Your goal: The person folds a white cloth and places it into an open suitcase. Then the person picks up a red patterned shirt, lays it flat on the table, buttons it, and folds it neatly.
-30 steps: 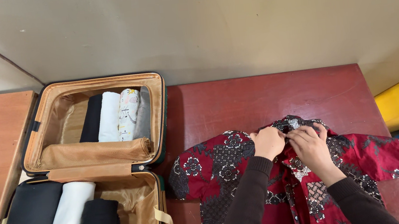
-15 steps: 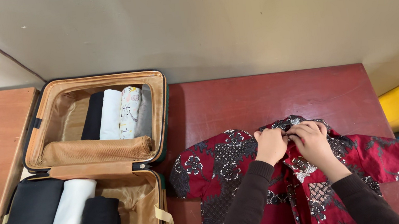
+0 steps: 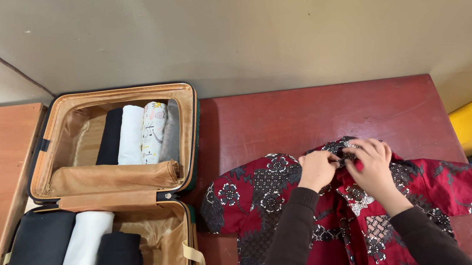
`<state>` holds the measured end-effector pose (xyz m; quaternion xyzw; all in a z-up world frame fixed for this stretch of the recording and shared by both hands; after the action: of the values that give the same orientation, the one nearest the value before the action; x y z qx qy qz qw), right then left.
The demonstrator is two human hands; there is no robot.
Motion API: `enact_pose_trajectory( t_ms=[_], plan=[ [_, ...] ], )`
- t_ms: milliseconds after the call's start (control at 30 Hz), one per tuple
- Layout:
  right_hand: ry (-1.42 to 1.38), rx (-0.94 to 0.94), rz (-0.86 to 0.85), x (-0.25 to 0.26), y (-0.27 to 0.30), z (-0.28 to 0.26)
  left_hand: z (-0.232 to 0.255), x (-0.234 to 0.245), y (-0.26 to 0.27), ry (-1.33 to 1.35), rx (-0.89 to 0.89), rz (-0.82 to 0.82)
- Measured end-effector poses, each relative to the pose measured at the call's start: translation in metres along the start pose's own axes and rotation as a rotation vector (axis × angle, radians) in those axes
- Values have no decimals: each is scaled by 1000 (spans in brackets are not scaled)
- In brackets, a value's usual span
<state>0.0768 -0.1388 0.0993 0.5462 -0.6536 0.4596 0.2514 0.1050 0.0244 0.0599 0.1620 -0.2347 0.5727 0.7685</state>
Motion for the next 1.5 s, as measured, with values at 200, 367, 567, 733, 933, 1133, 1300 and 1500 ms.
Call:
enact_pose_trajectory(
  t_ms=[200,367,567,733,933,1133,1300,1500],
  plan=[
    [-13,-38,-11,3,4,-11,-8,1,0,1,-24,50],
    [91,-68,-7,6,2,-14,-10,-7,-2,-9,17,42],
    [179,12,77,9,12,-21,8,3,-5,-70,58,58],
    [34,11,196,11,16,-12,46,31,12,-313,-193,180],
    [88,1,174,6,52,14,37,46,48,-542,-471,374],
    [153,-98,-70,-18,102,28,-27,5,106,-577,-531,70],
    [279,-13,-155,-34,115,18,-35,14,108,-597,-388,144],
    [207,50,-273,-52,128,0,-22,11,92,-664,-310,26]
  ],
)
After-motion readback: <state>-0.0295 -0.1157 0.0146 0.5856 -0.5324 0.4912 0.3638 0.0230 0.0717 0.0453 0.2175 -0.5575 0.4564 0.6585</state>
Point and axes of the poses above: each hand's wrist, its own y-axis away from the middle knuckle, its own x-axis out of the back of the hand, z = x × y, the point moved 2 cm from there along -y, towards the middle knuckle, and after that the axes turned 10 degrees about -x, right-handed, at the moved point
